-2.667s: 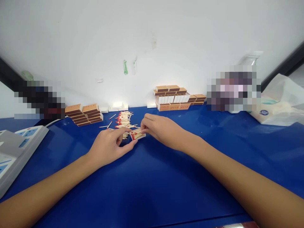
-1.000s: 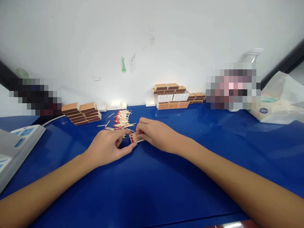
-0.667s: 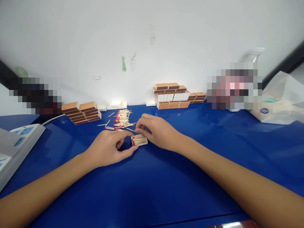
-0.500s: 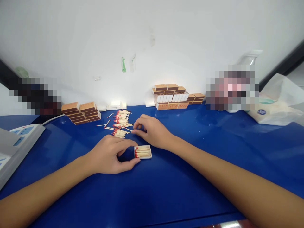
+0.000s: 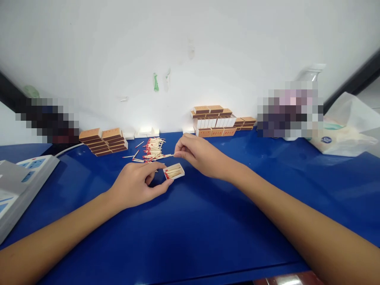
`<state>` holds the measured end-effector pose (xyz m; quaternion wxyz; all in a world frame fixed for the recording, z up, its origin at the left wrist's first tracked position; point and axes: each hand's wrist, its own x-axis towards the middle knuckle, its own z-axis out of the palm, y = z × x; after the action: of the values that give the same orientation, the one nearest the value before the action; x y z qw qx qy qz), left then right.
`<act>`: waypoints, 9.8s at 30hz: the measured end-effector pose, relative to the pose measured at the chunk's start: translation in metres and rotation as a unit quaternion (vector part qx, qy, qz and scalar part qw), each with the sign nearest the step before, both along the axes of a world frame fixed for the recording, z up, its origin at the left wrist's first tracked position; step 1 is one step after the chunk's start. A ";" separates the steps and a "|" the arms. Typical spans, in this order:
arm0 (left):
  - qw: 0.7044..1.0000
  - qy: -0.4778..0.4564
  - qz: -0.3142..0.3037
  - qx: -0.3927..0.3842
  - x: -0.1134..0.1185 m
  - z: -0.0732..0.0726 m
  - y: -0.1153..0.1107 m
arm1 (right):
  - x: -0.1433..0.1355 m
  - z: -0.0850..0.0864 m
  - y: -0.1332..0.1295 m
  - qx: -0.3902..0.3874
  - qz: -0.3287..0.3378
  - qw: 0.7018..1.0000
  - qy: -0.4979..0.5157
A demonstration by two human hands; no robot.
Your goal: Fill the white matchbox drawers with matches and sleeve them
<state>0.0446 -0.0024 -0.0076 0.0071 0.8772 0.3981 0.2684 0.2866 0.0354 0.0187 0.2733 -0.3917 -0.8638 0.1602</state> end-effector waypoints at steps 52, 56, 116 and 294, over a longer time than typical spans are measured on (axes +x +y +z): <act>0.997 -0.015 0.067 -0.026 -0.003 0.000 0.008 | 0.008 -0.016 0.011 0.005 -0.028 0.985 -0.169; 0.998 -0.013 0.063 -0.027 -0.002 -0.001 0.007 | 0.007 -0.017 0.007 -0.003 -0.010 0.990 -0.144; 0.996 0.053 0.041 -0.056 -0.002 0.001 0.006 | -0.002 -0.010 -0.010 -0.009 0.061 0.995 -0.084; 0.997 0.052 0.015 -0.050 -0.049 0.034 0.007 | -0.060 0.028 -0.017 -0.023 0.069 0.996 -0.044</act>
<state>-0.0047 0.0048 0.0263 0.0265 0.8824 0.4239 0.2023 0.2262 0.0184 0.0468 0.2143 -0.3437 -0.8961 0.1815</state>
